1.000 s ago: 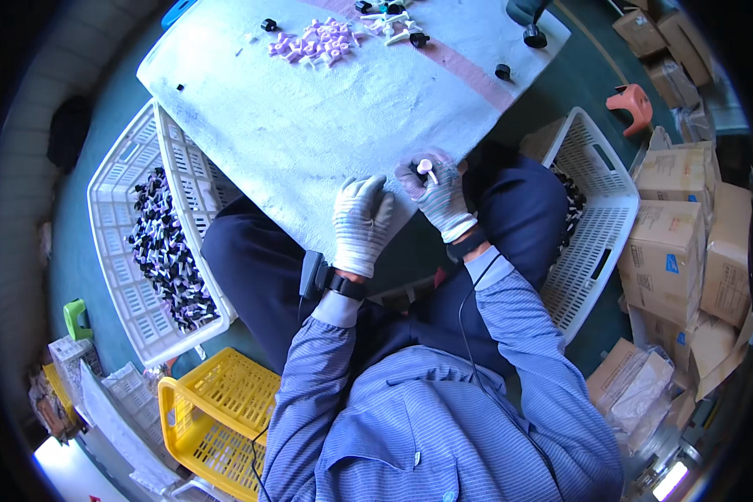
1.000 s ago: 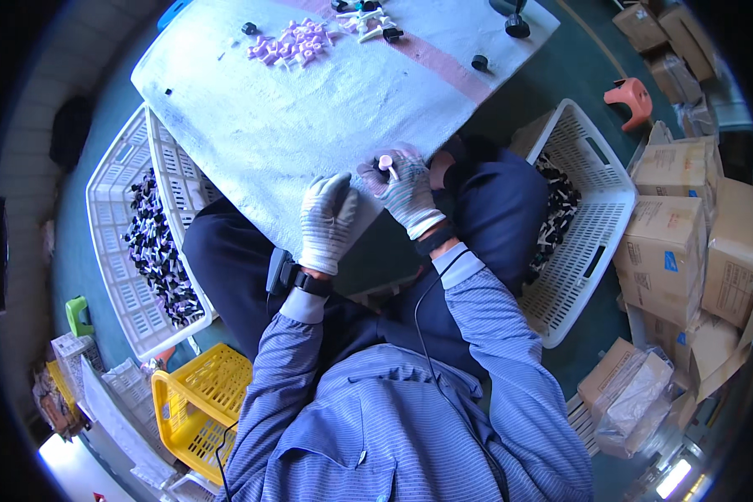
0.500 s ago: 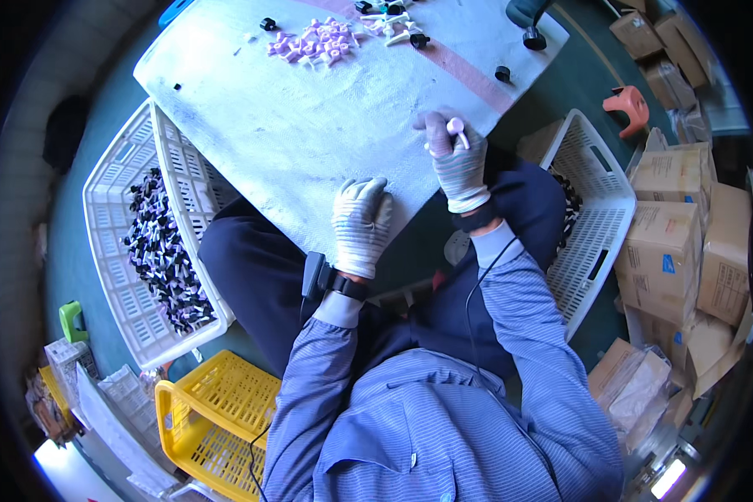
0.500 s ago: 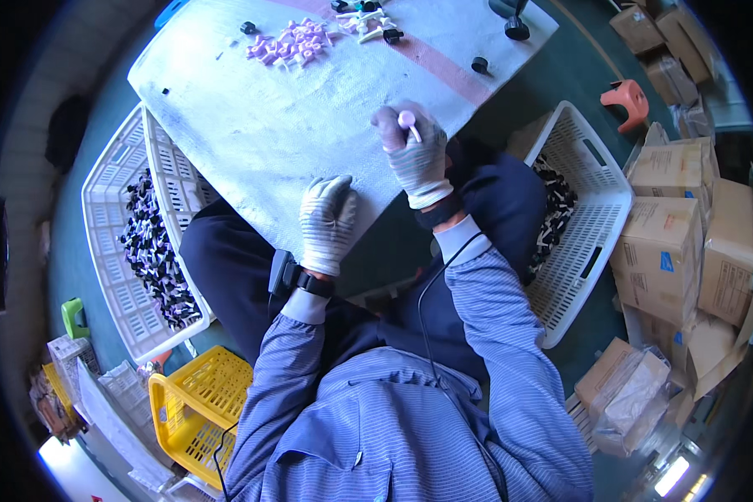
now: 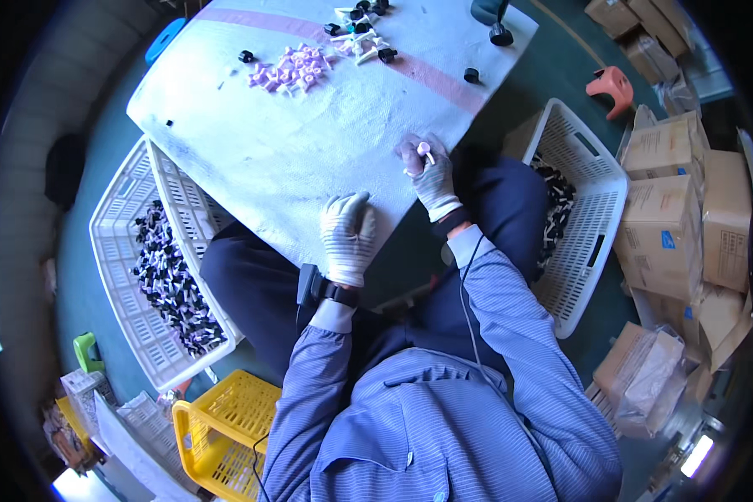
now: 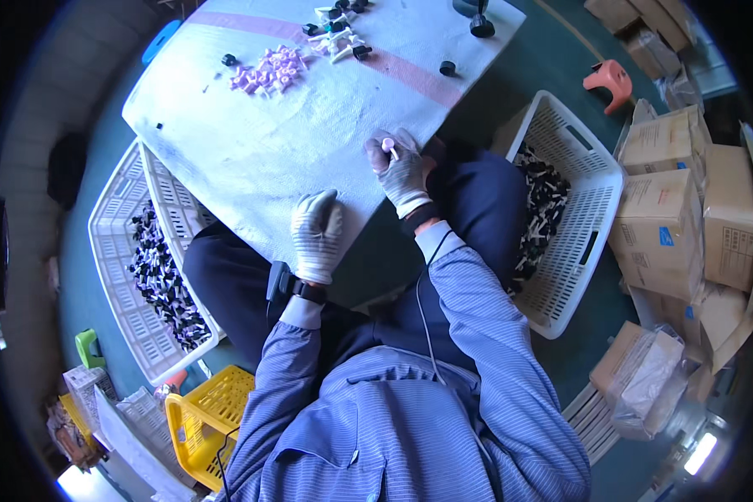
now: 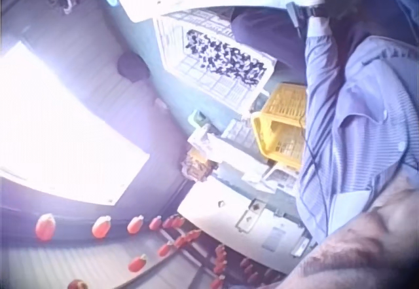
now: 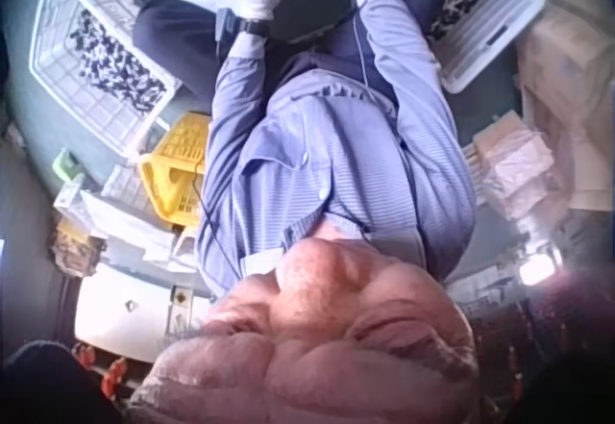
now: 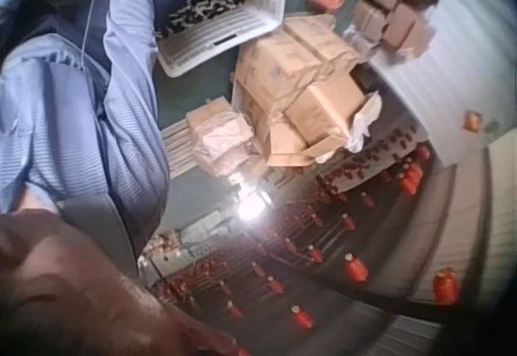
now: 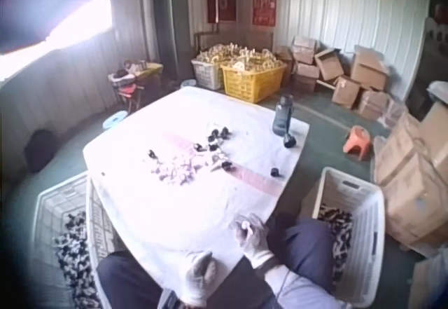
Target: Manually assembling small plastic components at a workbench in a workshop environment.
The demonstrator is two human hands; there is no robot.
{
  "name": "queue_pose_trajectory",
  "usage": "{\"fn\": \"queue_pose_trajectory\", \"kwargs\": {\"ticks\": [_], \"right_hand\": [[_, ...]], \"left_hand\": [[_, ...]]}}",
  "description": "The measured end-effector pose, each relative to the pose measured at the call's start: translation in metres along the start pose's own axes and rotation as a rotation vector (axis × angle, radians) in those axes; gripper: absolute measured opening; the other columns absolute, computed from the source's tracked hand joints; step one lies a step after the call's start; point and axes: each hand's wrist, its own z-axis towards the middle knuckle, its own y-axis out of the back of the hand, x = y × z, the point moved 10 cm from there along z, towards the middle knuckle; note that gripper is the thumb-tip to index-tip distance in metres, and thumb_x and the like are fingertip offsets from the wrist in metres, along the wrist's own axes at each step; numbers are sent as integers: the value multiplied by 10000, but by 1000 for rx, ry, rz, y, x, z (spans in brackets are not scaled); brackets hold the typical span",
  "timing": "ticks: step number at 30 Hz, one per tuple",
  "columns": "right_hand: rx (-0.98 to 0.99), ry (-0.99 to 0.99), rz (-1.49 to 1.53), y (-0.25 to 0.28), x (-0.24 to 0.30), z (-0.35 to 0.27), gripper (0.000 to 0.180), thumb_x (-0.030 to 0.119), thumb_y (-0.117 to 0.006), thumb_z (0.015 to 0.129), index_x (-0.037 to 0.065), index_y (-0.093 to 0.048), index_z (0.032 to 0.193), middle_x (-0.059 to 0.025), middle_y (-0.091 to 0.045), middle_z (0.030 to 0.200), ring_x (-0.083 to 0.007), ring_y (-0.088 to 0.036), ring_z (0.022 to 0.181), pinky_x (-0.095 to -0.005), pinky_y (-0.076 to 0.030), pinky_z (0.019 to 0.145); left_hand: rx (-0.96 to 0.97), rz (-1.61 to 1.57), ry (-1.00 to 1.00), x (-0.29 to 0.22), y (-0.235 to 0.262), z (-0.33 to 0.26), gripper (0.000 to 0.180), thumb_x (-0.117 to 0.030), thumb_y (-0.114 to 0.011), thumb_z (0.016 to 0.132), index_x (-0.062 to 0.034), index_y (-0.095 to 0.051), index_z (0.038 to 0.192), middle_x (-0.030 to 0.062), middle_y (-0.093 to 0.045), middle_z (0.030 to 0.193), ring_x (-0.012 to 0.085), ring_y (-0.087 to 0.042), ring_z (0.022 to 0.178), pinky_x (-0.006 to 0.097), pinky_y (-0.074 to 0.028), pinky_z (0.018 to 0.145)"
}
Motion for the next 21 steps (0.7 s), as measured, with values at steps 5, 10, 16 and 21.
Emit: {"fn": "queue_pose_trajectory", "kwargs": {"ticks": [5, 10, 16, 21], "right_hand": [[148, -350, 383, -7, 13, -10, 347, 378, -593, 925, 58, -674, 820, -101, -700, 800, -235, -646, 765, -384, -495, 794], [173, -370, 602, 6, 46, -18, 549, 501, -476, 975, 6, -668, 836, -105, -719, 817, -177, -648, 732, -325, -498, 743], [403, -558, 816, -9, 69, -68, 548, 518, -495, 996, -9, -642, 1009, -102, -711, 883, -168, -667, 823, -311, -518, 786], [393, -605, 889, -12, 78, -88, 637, 598, -448, 985, -4, -615, 1112, -106, -691, 973, -180, -670, 900, -309, -532, 822]], "left_hand": [[-21, -52, 17, 10, 6, -10, 197, -122, -646, 856, -69, -684, 1042, 131, -676, 971, 335, -610, 966, 443, -455, 917], [29, -303, 294, 11, 0, -23, 280, -182, -664, 910, -30, -667, 1145, 139, -689, 1023, 270, -642, 985, 369, -489, 910], [218, -655, 568, -12, -24, -44, 370, -241, -627, 977, 14, -615, 1244, 50, -680, 1012, 95, -589, 917, 253, -481, 818], [244, -562, 624, 1, -29, -63, 351, -260, -607, 990, 16, -646, 1204, 12, -683, 926, 73, -591, 844, 238, -488, 762]]}}
